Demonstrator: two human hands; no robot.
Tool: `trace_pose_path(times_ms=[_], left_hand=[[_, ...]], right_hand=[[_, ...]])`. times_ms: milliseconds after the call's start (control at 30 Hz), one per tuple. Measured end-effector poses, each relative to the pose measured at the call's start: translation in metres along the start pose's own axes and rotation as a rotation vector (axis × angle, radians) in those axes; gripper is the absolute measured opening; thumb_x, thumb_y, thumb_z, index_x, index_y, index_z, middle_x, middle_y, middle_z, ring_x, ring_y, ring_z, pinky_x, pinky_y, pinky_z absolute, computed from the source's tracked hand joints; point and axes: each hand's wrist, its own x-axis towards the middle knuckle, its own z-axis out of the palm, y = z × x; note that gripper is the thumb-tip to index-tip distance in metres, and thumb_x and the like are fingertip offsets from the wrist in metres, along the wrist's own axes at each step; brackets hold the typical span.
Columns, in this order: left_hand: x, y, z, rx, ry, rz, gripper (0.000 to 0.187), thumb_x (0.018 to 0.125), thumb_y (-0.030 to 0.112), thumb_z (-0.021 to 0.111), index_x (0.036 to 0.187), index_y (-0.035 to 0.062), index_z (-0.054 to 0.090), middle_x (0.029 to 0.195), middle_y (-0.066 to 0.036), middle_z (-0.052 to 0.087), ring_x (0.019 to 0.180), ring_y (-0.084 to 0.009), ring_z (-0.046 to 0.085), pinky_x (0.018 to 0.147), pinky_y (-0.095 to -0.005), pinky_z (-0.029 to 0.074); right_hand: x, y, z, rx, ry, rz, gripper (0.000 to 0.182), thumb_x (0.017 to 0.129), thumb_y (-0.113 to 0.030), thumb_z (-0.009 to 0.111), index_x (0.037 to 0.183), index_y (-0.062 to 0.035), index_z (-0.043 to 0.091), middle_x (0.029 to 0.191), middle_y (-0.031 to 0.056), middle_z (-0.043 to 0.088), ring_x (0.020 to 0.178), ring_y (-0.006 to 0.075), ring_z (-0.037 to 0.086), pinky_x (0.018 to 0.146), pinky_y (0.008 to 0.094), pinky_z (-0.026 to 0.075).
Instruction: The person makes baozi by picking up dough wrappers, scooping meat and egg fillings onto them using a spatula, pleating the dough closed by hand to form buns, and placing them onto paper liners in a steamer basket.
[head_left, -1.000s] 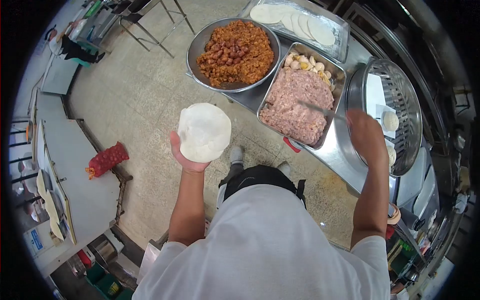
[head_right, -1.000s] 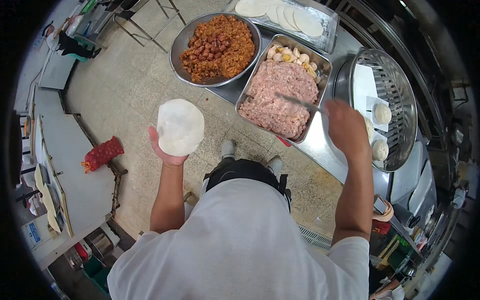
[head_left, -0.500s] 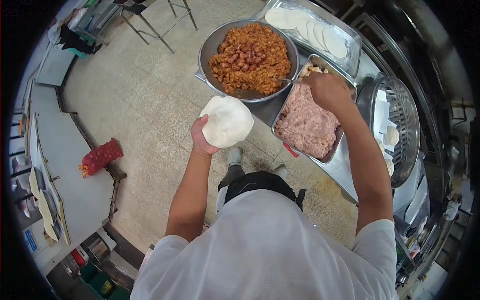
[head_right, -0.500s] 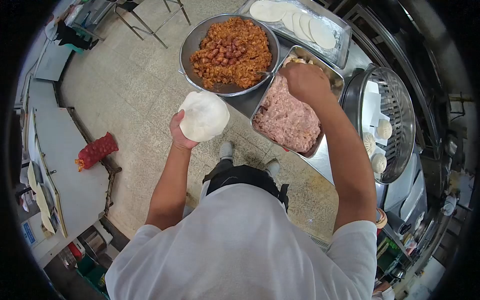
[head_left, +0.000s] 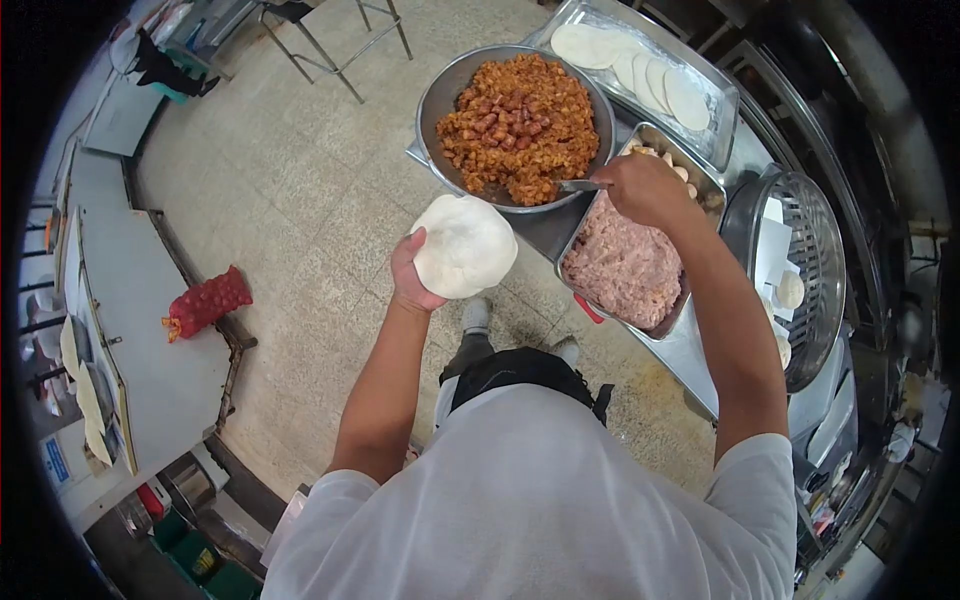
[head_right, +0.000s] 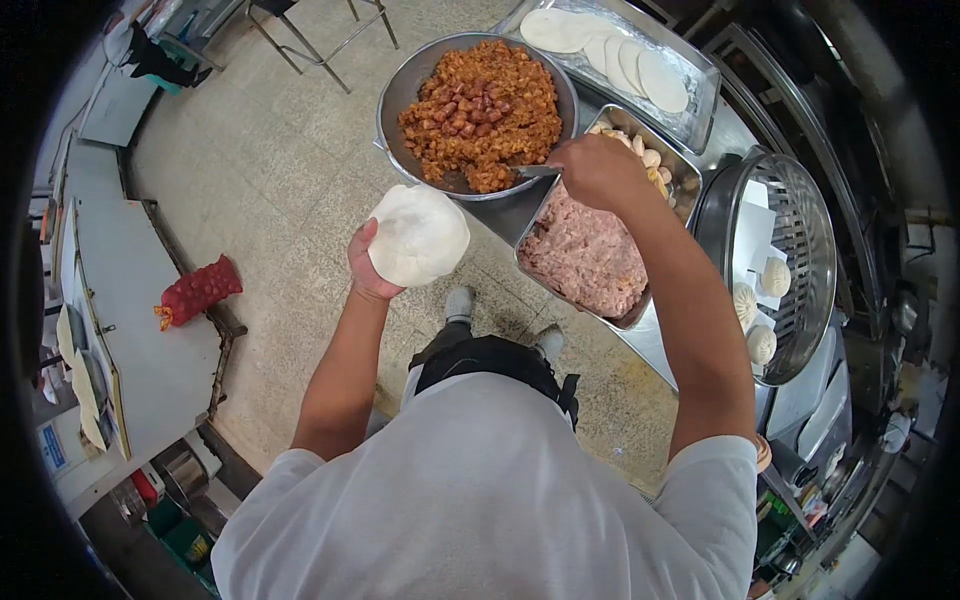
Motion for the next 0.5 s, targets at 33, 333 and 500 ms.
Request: trace_pose_path(times_ms=[33,333,500], left_hand=[[-0.002,-0.001,0.002,0.001,-0.001,0.008,0.074,0.088,0.043,0.063,0.15,0.011,0.038,0.149,-0.019,0.046,0.135,-0.0424,0.045,0.11,-0.064,0.036],[-0.011,-0.031,0.022,-0.198,0.181,0.058,0.065,0.092,0.044,0.059,0.144,0.0081,0.045,0.144,-0.018,0.051,0.132,-0.0417,0.049,0.11,-0.06,0.038],[-0.011,-0.032,0.045,-0.194,0.139,0.039,0.063,0.093,0.04,0.06,0.144,0.0054,0.044,0.143,-0.02,0.052,0.131,-0.0401,0.05,0.11,-0.0584,0.039]], right_hand=[[-0.001,-0.003,0.0,0.067,0.001,0.022,0.03,0.08,-0.008,0.054,0.101,-0.0119,0.075,0.099,0.0123,0.073,0.095,0.0326,0.068,0.083,0.0447,0.055],[-0.015,-0.024,0.029,0.467,0.127,0.16,0.022,0.084,-0.009,0.059,0.099,-0.0083,0.074,0.094,0.0159,0.071,0.09,0.0347,0.068,0.079,0.0445,0.053],[-0.052,-0.052,0.008,0.621,0.305,0.137,0.023,0.084,0.0,0.061,0.104,-0.0063,0.072,0.092,0.016,0.069,0.085,0.0352,0.066,0.077,0.0424,0.052]])
